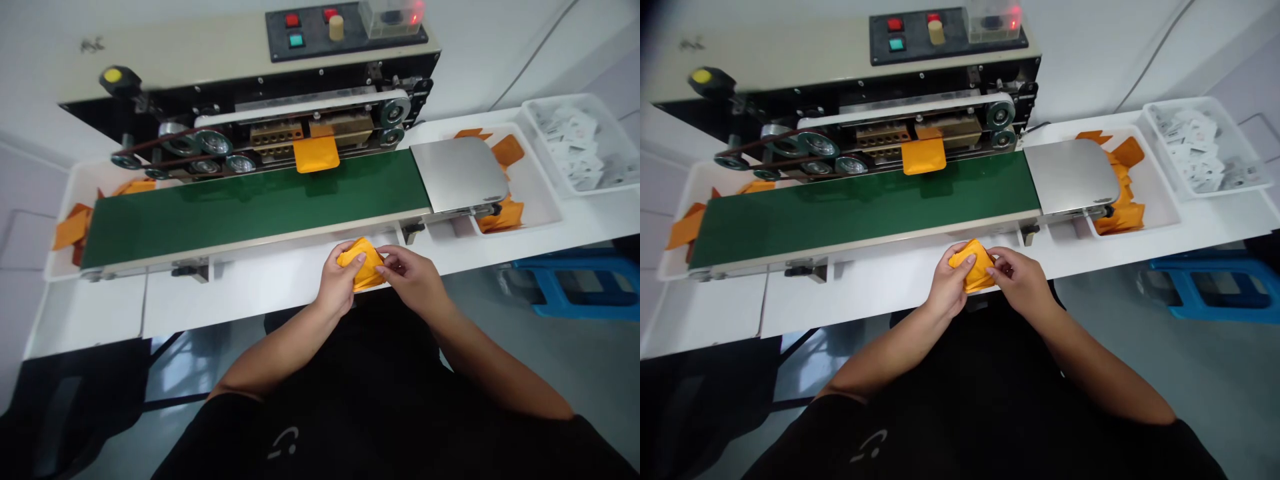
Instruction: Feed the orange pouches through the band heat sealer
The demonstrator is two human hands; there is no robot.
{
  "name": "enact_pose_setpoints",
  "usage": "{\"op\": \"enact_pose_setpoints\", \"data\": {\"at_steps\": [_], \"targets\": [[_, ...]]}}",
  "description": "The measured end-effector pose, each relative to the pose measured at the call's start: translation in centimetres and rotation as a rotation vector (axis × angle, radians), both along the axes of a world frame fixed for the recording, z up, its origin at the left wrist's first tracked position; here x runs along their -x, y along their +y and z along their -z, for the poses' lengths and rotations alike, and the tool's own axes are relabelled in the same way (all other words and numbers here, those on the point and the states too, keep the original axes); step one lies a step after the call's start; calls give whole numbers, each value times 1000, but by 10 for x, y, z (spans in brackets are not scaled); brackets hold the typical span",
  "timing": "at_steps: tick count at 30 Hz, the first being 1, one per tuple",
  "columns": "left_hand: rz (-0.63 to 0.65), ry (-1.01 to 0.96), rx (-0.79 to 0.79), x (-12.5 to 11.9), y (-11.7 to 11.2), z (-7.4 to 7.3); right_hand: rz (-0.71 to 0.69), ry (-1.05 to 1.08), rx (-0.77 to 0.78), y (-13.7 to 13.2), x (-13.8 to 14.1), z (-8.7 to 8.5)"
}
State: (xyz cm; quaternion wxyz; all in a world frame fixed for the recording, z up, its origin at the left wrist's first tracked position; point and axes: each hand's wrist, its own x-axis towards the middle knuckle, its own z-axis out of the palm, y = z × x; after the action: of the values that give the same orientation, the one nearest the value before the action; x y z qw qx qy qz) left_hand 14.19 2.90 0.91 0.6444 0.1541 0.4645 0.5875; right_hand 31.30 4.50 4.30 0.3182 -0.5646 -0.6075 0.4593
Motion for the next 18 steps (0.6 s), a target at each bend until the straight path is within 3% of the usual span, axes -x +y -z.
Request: {"op": "enact_pose_setpoints", "data": {"at_steps": [5, 10, 18], "targets": [[24, -19, -5, 0, -3, -1, 117, 72, -23, 9, -8, 1], [88, -24, -11, -4, -6, 0, 273, 346, 47, 15, -4, -1], [-111, 41, -30, -8, 2, -3, 164, 254, 47, 6, 9, 5]]}}
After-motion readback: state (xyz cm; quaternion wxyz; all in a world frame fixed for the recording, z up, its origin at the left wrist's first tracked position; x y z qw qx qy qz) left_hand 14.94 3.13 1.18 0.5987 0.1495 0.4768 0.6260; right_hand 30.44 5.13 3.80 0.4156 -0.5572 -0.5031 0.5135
